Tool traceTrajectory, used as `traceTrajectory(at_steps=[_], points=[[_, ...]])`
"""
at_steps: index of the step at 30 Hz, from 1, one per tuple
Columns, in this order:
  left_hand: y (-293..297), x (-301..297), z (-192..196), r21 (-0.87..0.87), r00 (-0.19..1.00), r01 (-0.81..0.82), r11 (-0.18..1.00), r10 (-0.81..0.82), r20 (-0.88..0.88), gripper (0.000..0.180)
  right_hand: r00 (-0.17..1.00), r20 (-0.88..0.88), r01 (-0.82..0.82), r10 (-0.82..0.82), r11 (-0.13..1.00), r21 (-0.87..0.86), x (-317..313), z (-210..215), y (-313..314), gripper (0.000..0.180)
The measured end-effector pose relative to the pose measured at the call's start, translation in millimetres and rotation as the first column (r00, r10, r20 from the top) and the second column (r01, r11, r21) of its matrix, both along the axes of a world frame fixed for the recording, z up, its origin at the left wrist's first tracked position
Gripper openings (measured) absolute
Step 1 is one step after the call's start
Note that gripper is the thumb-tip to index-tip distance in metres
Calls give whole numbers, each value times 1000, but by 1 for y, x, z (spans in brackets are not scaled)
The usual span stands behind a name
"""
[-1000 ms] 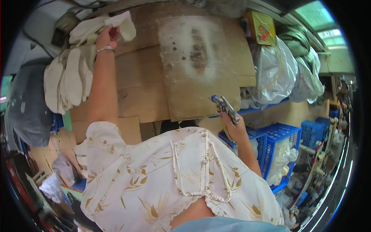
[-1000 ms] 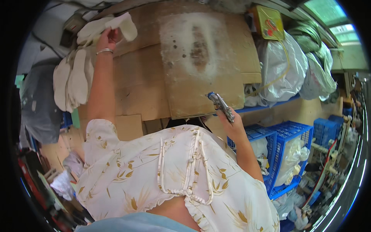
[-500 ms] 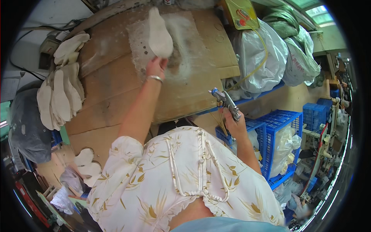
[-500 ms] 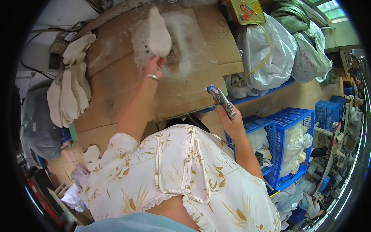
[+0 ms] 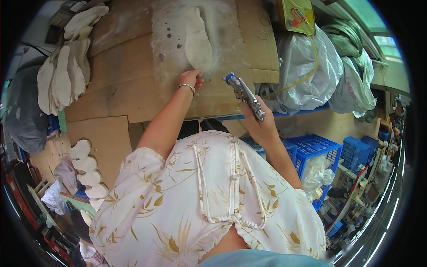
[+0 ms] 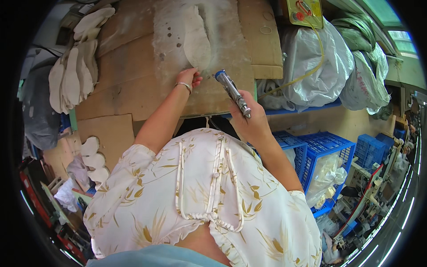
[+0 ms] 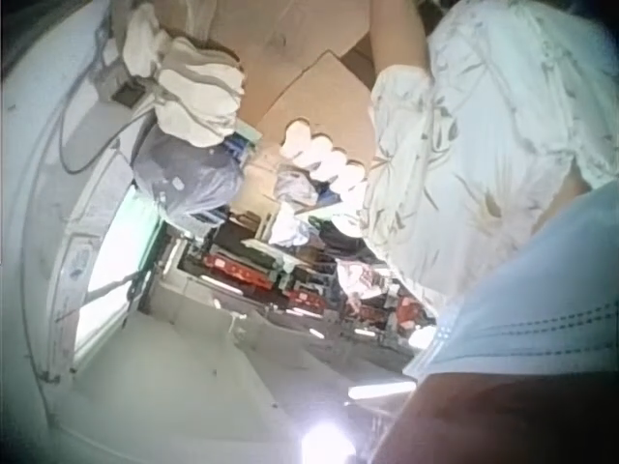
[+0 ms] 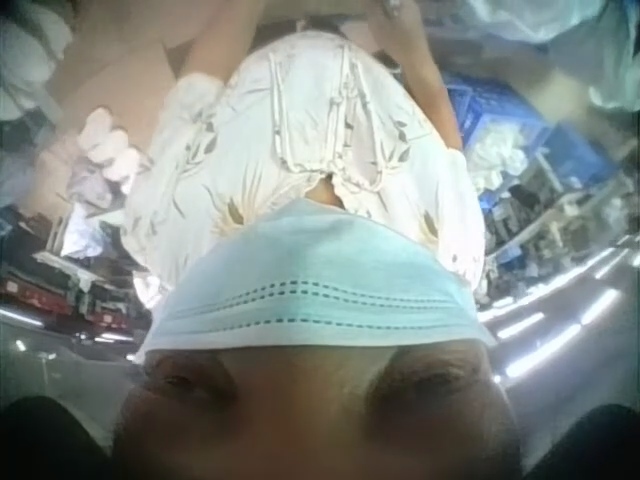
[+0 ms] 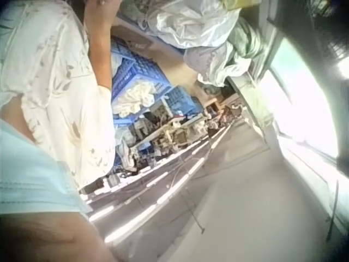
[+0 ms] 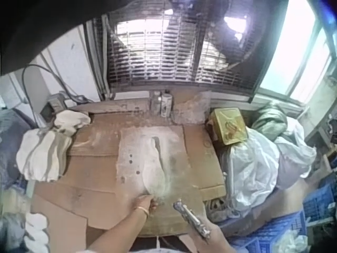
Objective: Using a spray gun to apply a substance to individual shoe components on a workstation.
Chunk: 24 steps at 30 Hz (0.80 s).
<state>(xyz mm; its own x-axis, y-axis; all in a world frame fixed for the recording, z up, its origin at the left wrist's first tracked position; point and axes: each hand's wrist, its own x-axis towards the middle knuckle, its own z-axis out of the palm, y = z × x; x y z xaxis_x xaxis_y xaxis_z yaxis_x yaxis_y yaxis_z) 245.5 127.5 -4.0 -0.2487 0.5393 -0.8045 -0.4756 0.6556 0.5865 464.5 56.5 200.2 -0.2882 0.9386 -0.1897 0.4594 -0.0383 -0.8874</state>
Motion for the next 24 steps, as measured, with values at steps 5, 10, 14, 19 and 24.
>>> traceTrajectory(at_steps=[5, 10, 14, 19, 24], points=[[-1, -3, 1, -12, 1000, 21, 1000, -21, 15, 15, 994, 2, 105, -105, 994, -15, -6, 0, -4, 22], [-4, -5, -3, 12, 998, 50, 999, -50, 30, 14, 996, 26, 81, -81, 997, 17, -20, 6, -2, 19], [-4, -5, -6, 3, 995, 97, 995, -97, 29, 15, 996, 0, 90, -91, 994, 60, -48, 22, 21, 20], [-3, -8, -8, 27, 994, 95, 995, -97, 48, 13, 980, 131, 134, -153, 981, 138, -73, 30, 43, 24], [-2, -6, -4, 26, 993, 107, 994, -108, 42, 13, 982, 120, 111, -146, 960, 257, -91, 25, 61, 27]])
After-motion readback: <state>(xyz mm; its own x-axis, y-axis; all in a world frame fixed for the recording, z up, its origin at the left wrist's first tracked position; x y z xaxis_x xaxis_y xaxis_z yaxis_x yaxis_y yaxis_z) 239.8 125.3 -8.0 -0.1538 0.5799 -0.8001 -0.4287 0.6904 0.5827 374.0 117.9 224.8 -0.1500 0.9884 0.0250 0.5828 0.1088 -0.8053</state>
